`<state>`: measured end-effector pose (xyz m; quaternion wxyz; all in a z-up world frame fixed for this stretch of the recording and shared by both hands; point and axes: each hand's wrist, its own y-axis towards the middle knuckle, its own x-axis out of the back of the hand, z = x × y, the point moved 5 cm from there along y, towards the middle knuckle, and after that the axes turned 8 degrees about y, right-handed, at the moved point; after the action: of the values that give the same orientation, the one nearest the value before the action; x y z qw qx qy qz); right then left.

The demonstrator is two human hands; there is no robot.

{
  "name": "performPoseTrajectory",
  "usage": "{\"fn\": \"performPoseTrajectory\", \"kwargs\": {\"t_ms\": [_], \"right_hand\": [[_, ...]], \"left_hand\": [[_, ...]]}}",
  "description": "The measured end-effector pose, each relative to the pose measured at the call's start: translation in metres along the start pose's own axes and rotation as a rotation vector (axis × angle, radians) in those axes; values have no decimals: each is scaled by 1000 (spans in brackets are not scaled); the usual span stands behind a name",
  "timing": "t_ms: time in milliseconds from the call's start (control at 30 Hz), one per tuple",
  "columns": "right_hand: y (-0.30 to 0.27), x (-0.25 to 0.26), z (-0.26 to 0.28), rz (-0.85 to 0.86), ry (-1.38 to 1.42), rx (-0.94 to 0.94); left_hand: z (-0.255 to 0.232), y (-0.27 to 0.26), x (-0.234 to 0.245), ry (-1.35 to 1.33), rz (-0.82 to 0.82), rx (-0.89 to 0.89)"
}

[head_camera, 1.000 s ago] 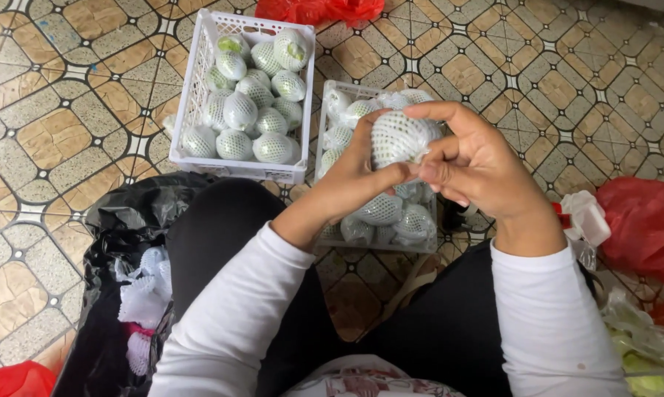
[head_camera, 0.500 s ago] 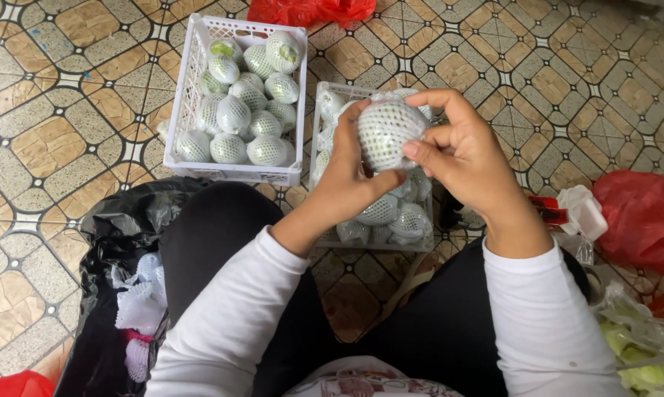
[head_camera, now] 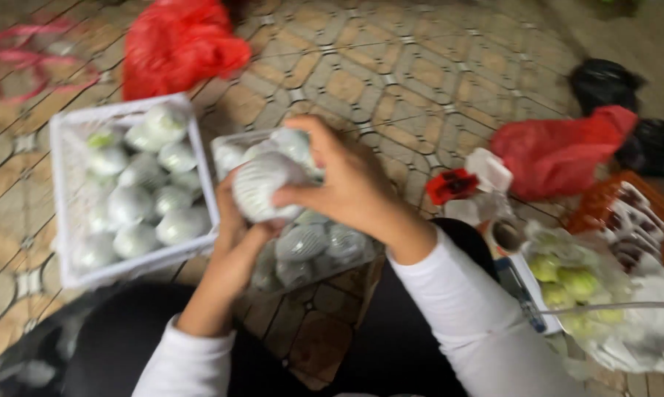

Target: The person is wrapping individual guavas in white foam protective nets and then placing them into white plastic crates for storage or transport.

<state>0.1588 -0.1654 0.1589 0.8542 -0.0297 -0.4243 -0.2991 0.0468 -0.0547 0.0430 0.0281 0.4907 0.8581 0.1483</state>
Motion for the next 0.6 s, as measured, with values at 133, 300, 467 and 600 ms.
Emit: {"fn": "performPoseTrajectory", "kwargs": {"t_ms": [133,300,467,600], "right_hand": [[2,-13,-9,100,255,155],[1,-27,-6,113,353,326],[1,-18,-9,187,379,282],[3,-15,-12,278,434,308]], "left_hand": [[-21,-1,-11,-363,150,182],[-6,-1,-4,-332,-66,25],[-17,3,-5,-209,-1,97],[-14,4,-6,-394,-39,187]]}}
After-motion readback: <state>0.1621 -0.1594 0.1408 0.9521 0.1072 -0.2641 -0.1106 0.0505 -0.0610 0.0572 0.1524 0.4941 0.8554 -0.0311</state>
